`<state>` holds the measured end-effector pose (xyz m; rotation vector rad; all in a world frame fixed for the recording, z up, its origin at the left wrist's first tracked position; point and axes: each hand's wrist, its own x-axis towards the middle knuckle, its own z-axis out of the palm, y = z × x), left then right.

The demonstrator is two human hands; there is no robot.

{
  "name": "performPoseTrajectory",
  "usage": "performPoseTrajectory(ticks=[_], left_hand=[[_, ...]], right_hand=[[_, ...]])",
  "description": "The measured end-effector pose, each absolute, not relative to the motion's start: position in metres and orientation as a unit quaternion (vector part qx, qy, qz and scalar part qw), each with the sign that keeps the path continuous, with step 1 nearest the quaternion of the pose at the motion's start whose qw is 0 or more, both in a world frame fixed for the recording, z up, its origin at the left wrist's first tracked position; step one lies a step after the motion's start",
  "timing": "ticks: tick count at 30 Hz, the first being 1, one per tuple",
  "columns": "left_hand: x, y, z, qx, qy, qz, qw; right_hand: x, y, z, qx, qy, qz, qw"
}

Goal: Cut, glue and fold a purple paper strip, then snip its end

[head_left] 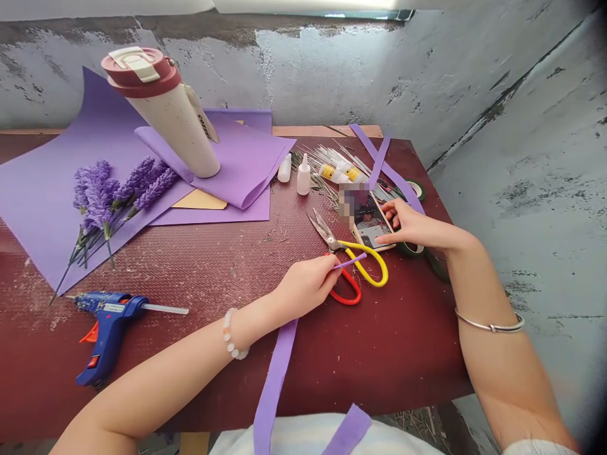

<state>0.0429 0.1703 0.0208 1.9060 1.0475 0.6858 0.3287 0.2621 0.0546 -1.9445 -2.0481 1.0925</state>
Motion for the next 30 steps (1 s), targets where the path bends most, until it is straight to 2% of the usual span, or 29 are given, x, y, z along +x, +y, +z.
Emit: performPoseTrajectory(ticks=[10, 18, 21, 24, 27, 30], left_hand=[[0.043, 0.172, 0.024, 0.727, 0.427, 0.283, 0.458], [0.043, 0.178, 0.025, 0.613, 0.44, 0.326, 0.57], [0.043, 0.18, 0.024, 0.512, 0.425, 0.386, 0.639], [0.042, 0.181, 0.026, 0.482, 0.417, 0.425, 0.643], [0.04, 0.18, 0.029, 0.462, 0.413, 0.454, 0.641], [0.039, 0.18, 0.03, 0.426, 0.427, 0.487, 0.632]], right_hand=[[0.327, 0.276, 0.053, -0.654, -0.667, 0.354, 0.042], [0.336, 0.273, 0.056, -0.628, -0.666, 0.393, 0.088], [0.342, 0.267, 0.062, -0.633, -0.641, 0.405, 0.156], [0.345, 0.264, 0.063, -0.713, -0.596, 0.288, 0.231], [0.34, 0.262, 0.064, -0.789, -0.567, 0.11, 0.212], [0.32, 0.252, 0.07, -0.754, -0.615, 0.078, 0.216]])
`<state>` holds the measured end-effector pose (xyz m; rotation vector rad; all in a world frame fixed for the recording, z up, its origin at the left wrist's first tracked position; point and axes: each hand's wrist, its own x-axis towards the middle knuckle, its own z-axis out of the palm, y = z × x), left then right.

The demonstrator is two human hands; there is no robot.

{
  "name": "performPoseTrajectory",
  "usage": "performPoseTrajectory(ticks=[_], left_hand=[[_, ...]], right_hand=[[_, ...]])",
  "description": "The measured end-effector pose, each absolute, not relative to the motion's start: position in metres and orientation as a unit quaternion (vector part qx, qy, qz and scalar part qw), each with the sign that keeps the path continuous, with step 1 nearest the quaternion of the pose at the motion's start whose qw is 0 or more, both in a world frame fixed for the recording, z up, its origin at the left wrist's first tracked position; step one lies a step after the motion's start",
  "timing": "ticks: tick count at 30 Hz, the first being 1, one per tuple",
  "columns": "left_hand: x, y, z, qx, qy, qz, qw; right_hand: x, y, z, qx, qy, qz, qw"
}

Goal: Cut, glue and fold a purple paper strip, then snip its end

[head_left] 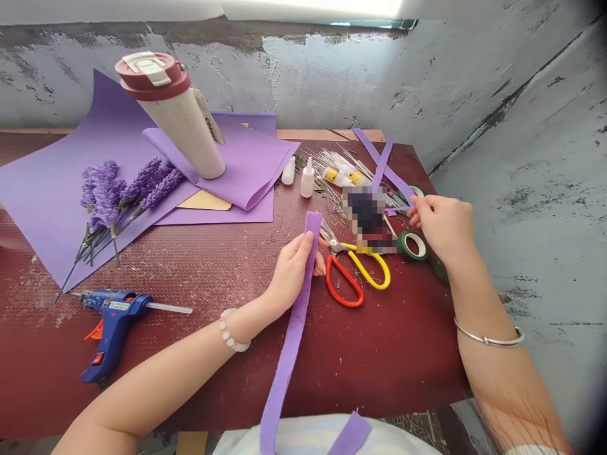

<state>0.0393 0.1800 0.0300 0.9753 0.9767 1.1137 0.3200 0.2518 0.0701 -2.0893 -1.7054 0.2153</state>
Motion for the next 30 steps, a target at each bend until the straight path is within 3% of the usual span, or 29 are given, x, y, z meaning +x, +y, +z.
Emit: performPoseTrajectory(ticks=[2, 7, 11, 17, 21, 26, 30], left_hand=[[0.039, 0.182, 0.029, 0.393, 0.441, 0.511, 0.625], [0.039, 0.184, 0.027, 0.344, 0.448, 0.541, 0.623], [0.039, 0.182, 0.028, 0.337, 0.447, 0.542, 0.627], [0.034, 0.185, 0.03, 0.351, 0.458, 0.542, 0.611], [0.034, 0.186, 0.028, 0.371, 0.466, 0.523, 0.609], [0.036, 0.184, 0.026, 0.41, 0.464, 0.491, 0.613], [0.036, 0.184, 0.026, 0.434, 0.465, 0.472, 0.611]], right_hand=[[0.295, 0.234, 0.078, -0.676, -0.697, 0.072, 0.229], [0.227, 0.166, 0.089, -0.654, -0.755, 0.055, 0.016], [0.213, 0.149, 0.07, -0.58, -0.813, 0.035, -0.042], [0.224, 0.171, 0.055, -0.626, -0.757, 0.189, -0.005], [0.229, 0.176, 0.066, -0.605, -0.775, 0.185, -0.002], [0.258, 0.192, 0.082, -0.652, -0.717, 0.078, 0.234], [0.276, 0.201, 0.08, -0.72, -0.612, 0.165, 0.283]])
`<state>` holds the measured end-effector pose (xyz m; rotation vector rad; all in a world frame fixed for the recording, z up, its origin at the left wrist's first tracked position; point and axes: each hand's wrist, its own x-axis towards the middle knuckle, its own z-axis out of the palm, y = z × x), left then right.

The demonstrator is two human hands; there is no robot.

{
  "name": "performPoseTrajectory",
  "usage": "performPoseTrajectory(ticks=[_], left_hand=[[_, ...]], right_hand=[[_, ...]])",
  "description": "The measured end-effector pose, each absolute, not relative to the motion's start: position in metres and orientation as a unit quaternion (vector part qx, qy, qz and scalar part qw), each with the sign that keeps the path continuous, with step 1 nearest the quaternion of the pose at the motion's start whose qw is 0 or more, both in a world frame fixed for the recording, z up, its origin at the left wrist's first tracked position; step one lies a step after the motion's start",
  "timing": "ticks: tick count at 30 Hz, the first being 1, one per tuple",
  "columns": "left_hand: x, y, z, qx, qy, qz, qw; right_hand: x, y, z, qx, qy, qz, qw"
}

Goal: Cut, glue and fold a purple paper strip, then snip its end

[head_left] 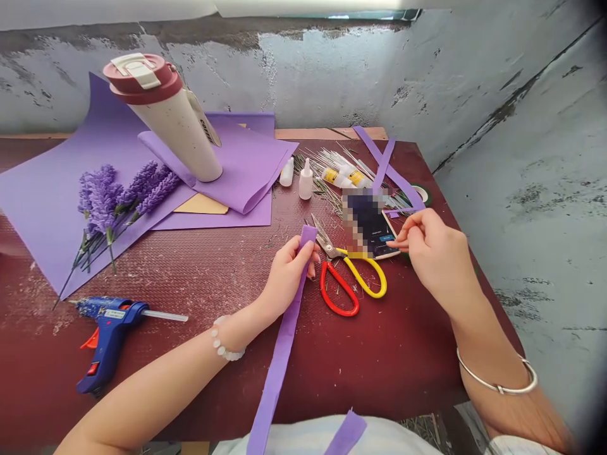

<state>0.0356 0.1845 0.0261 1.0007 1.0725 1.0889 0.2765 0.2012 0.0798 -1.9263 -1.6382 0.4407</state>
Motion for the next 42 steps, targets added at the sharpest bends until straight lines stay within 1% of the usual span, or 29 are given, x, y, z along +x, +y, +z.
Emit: performPoseTrajectory(ticks=[2, 6, 10, 13, 17, 21, 23, 26, 29, 34, 42], left_hand=[[0.035, 0.185, 0.026, 0.434, 0.466, 0.468, 0.613], [0.035, 0.185, 0.027, 0.439, 0.465, 0.46, 0.616], [0.035, 0.185, 0.027, 0.443, 0.464, 0.455, 0.618], [0.035, 0.185, 0.028, 0.446, 0.466, 0.451, 0.617], [0.035, 0.185, 0.028, 0.449, 0.467, 0.447, 0.616], [0.035, 0.185, 0.029, 0.452, 0.47, 0.443, 0.615], [0.036, 0.185, 0.029, 0.453, 0.469, 0.441, 0.617], [0.036, 0.185, 0.029, 0.454, 0.468, 0.44, 0.617], [0.036, 0.185, 0.029, 0.456, 0.468, 0.437, 0.618], [0.036, 0.185, 0.03, 0.459, 0.476, 0.434, 0.612], [0.036, 0.185, 0.032, 0.463, 0.477, 0.424, 0.615]], right_hand=[[0.278, 0.202, 0.076, -0.723, -0.596, 0.189, 0.294], [0.279, 0.204, 0.067, -0.71, -0.622, 0.138, 0.301], [0.28, 0.207, 0.06, -0.705, -0.632, 0.151, 0.283], [0.281, 0.208, 0.058, -0.698, -0.632, 0.149, 0.304], [0.285, 0.217, 0.055, -0.682, -0.64, 0.086, 0.342], [0.289, 0.243, 0.047, -0.62, -0.695, 0.032, 0.363], [0.288, 0.258, 0.042, -0.584, -0.717, 0.053, 0.376], [0.284, 0.27, 0.033, -0.544, -0.737, 0.118, 0.383], [0.284, 0.27, 0.025, -0.533, -0.75, 0.116, 0.373], [0.289, 0.266, 0.022, -0.553, -0.767, 0.082, 0.316], [0.291, 0.268, 0.023, -0.557, -0.766, 0.094, 0.307]])
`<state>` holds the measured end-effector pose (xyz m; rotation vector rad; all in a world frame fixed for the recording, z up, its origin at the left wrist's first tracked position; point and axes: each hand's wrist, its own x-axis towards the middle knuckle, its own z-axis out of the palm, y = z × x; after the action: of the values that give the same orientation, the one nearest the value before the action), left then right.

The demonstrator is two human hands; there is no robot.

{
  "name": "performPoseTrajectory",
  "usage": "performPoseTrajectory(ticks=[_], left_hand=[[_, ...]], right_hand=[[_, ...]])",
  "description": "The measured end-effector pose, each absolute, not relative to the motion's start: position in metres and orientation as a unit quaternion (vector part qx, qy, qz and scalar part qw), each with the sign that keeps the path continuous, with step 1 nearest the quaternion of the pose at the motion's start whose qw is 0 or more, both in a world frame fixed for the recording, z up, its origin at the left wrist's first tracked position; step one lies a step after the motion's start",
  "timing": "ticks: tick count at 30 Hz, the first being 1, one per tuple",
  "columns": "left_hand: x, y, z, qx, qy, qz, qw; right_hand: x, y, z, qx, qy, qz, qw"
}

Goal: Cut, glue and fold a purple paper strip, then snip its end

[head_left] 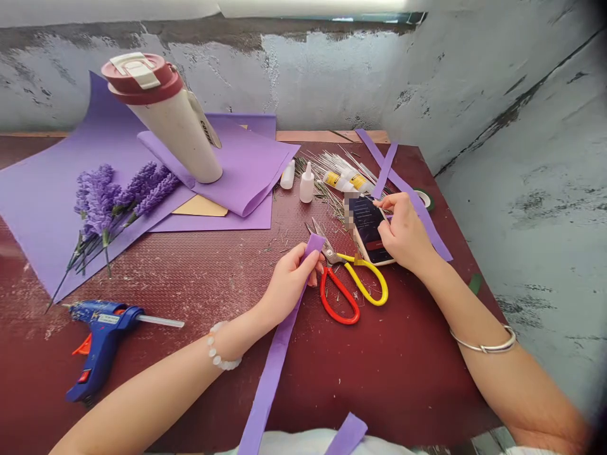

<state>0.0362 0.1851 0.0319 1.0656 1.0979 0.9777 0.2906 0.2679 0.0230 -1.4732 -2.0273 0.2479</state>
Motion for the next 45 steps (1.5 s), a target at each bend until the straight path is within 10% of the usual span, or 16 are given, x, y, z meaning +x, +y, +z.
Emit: performPoseTrajectory(ticks=[45], left_hand=[[0.036, 0.185, 0.033, 0.476, 0.486, 0.411, 0.607]], right_hand=[[0.29, 0.261, 0.026, -0.594, -0.706, 0.164, 0.35]])
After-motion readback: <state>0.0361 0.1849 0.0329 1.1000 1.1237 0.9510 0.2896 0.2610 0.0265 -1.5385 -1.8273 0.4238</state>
